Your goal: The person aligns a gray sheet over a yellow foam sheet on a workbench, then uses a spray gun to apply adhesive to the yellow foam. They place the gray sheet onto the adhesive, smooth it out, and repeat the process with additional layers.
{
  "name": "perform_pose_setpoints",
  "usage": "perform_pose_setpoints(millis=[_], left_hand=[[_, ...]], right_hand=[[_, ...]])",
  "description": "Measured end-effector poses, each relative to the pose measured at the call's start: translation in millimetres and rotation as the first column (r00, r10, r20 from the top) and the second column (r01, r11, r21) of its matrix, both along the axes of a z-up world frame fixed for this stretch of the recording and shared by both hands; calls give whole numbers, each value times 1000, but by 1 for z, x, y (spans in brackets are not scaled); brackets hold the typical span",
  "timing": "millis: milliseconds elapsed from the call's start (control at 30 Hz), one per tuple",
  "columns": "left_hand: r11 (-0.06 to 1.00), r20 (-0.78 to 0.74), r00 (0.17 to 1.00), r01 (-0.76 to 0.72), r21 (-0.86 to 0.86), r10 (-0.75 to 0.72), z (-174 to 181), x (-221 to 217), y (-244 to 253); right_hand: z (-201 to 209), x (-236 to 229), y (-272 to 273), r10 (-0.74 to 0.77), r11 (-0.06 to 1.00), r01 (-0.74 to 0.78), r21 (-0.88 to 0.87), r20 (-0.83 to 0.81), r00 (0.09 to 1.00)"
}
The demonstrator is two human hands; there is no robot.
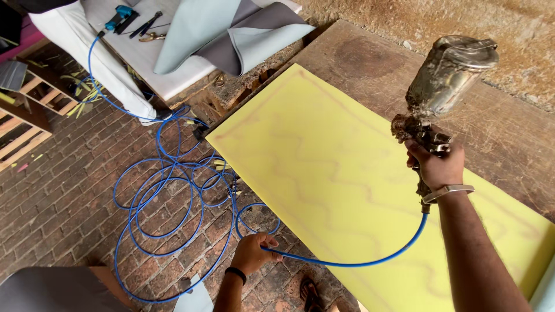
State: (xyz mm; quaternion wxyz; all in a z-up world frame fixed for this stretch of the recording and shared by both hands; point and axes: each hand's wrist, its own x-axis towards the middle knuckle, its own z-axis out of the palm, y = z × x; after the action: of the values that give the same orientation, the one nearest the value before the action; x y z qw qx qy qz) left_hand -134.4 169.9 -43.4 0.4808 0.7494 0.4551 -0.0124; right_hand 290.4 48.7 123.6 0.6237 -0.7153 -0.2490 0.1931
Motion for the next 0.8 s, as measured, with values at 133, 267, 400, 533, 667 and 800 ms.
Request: perform_pose_setpoints(millis=[133,267,400,533,667,800], left_hand=[[993,103,988,110,38,-113,3,22,14],[961,47,960,276,20,-276,8,56,5],[932,-35,932,363,19,-362,19,84,-16],[924,-27,924,383,6,-383,26,105,-43],[897,-81,896,440,35,-436,25,116,-70],[897,-104,894,441,38,-435,22,122,-81]], right_hand=[[-18,0,-35,-95,985,112,-128,130,987],[-45,2,-108,-248,951,249,-182,33,968],[-60,5,-193,-464,861,456,-226,23,886],[-73,11,-281,-647,747,645,-161,50,761],[-83,6,-340,-708,706,708,13,5,706],[-104,-6,-361,-710,701,713,-18,-122,694]])
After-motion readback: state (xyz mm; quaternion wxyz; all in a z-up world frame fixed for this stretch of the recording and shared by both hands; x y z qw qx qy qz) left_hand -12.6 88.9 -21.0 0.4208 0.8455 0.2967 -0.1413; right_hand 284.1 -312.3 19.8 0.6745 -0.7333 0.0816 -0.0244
